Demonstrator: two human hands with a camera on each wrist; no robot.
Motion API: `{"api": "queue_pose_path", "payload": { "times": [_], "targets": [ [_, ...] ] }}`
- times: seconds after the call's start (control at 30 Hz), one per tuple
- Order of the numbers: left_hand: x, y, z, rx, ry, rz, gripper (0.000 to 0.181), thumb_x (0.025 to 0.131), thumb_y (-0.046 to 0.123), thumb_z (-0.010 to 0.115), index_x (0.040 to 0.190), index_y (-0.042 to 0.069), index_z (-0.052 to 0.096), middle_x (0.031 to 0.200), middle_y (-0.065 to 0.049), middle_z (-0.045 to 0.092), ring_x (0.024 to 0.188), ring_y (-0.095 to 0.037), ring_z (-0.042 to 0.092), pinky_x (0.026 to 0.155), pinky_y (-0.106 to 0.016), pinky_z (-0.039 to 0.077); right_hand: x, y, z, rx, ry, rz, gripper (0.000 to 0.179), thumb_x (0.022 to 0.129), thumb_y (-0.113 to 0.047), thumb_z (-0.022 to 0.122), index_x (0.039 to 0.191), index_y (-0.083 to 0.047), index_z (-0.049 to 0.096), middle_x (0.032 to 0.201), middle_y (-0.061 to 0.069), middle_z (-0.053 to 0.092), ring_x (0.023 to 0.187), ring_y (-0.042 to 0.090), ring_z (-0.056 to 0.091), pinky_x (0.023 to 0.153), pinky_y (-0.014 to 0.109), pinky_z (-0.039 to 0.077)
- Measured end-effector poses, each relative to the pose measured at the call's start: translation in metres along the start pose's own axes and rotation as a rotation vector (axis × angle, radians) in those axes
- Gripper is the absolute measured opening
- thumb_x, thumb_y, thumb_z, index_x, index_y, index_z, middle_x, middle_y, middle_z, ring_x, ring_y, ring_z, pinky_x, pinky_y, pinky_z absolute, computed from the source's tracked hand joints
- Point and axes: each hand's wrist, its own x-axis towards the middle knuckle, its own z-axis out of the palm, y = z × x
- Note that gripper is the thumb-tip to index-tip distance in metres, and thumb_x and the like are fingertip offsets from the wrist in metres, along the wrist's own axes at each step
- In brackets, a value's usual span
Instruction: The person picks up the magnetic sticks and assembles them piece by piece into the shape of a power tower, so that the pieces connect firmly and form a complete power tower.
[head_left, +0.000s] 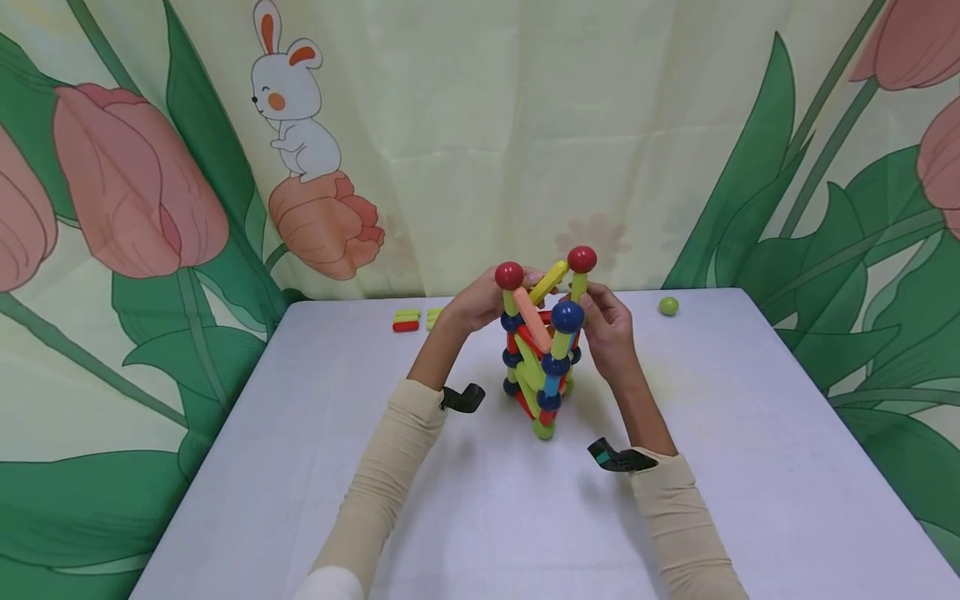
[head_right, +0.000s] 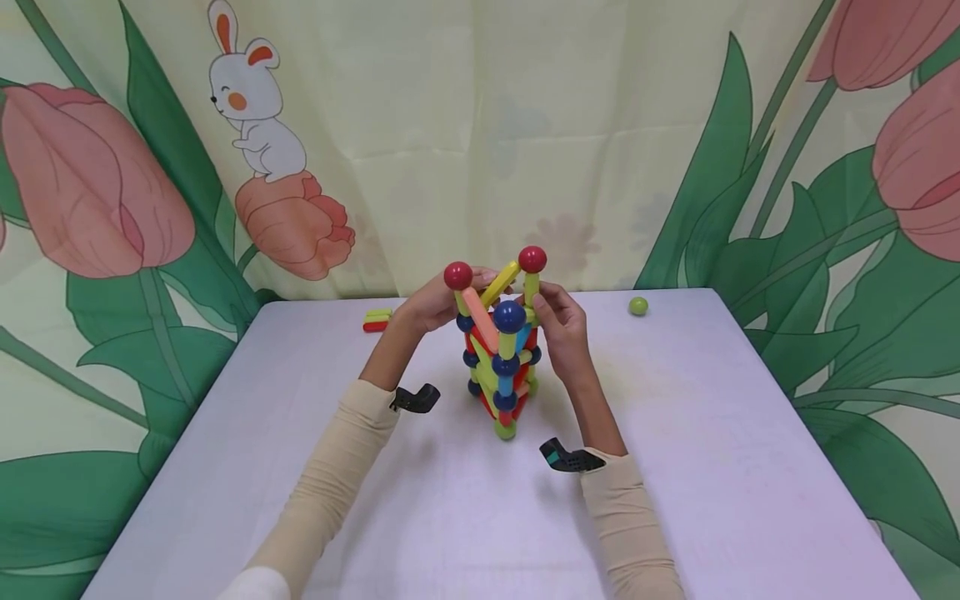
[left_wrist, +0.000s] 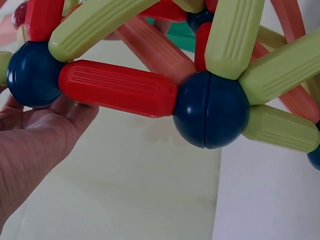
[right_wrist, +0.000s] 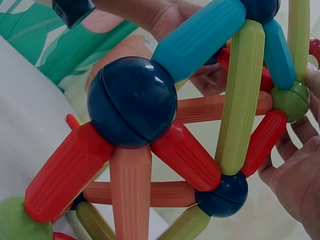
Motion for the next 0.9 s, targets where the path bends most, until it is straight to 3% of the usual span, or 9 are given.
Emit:
{"api": "queue_pose_path", "payload": {
  "times": [0.23,0.37,0.47,0.67,0.73,0.83,0.9],
  "targets": [
    [0.004,0.003,0.0,0.03,0.002,-0.005,0.035,0.1,0.025,0.05,0.123,0.001,0.062,0.095,-0.007,0.06,0.091,-0.02,0.058,0.082,-0.034,0.049,0.002,-0.001,-0.002,-0.015,-0.011,0.013,0.033,0.1,-0.025,0.054,0.13,-0.011,0.057,0.11,0.002,0.062,0.107,0.015,0.059,0.098,0.021,0.049],
    [0.001,-0.002,-0.004,0.036,0.084,-0.039,0.037,0.1,0.026,0.053,0.131,0.008,0.06,0.116,-0.01,0.063,0.11,-0.021,0.058,0.094,-0.04,0.049,0.001,-0.001,-0.007,-0.047,-0.059,0.046,0.034,0.1,-0.027,0.055,0.13,-0.01,0.058,0.115,0.003,0.062,0.111,0.015,0.059,0.098,0.021,0.049],
    [-0.007,-0.01,-0.016,0.058,0.222,-0.07,0.034,0.099,0.027,0.056,0.129,0.011,0.061,0.119,-0.011,0.065,0.111,-0.021,0.06,0.095,-0.039,0.049,0.0,0.001,-0.015,-0.071,-0.146,0.063,0.033,0.1,-0.026,0.056,0.128,-0.01,0.059,0.122,0.003,0.061,0.116,0.015,0.056,0.099,0.021,0.048],
    [-0.038,-0.034,-0.058,0.2,0.543,-0.127,0.031,0.098,0.03,0.058,0.12,0.009,0.064,0.111,-0.012,0.066,0.1,-0.026,0.063,0.081,-0.03,0.049,-0.003,0.006,-0.029,-0.102,-0.323,0.058,0.036,0.094,-0.02,0.065,0.129,-0.019,0.058,0.124,-0.005,0.062,0.115,0.011,0.056,0.097,0.023,0.049],
    [-0.049,-0.045,-0.074,0.307,0.64,-0.147,0.029,0.099,0.026,0.058,0.119,0.006,0.065,0.113,-0.015,0.066,0.102,-0.028,0.062,0.08,-0.032,0.048,-0.004,0.006,-0.031,-0.117,-0.356,0.051,0.038,0.093,-0.016,0.067,0.129,-0.02,0.056,0.122,-0.007,0.062,0.114,0.009,0.058,0.097,0.024,0.05],
    [-0.066,-0.067,-0.097,0.574,0.781,-0.193,0.024,0.096,0.016,0.057,0.114,0.003,0.067,0.116,-0.02,0.065,0.108,-0.031,0.059,0.087,-0.038,0.048,-0.004,0.004,-0.032,-0.132,-0.361,0.031,0.04,0.09,-0.013,0.069,0.126,-0.02,0.055,0.116,-0.007,0.064,0.108,0.009,0.061,0.093,0.024,0.052],
    [-0.076,-0.082,-0.109,0.743,0.861,-0.271,0.023,0.093,0.011,0.057,0.112,0.004,0.068,0.12,-0.021,0.061,0.113,-0.036,0.054,0.091,-0.045,0.047,-0.005,0.003,-0.031,-0.147,-0.349,0.014,0.039,0.09,-0.012,0.07,0.125,-0.019,0.054,0.113,-0.006,0.064,0.107,0.009,0.06,0.094,0.022,0.051]
  ]
}}
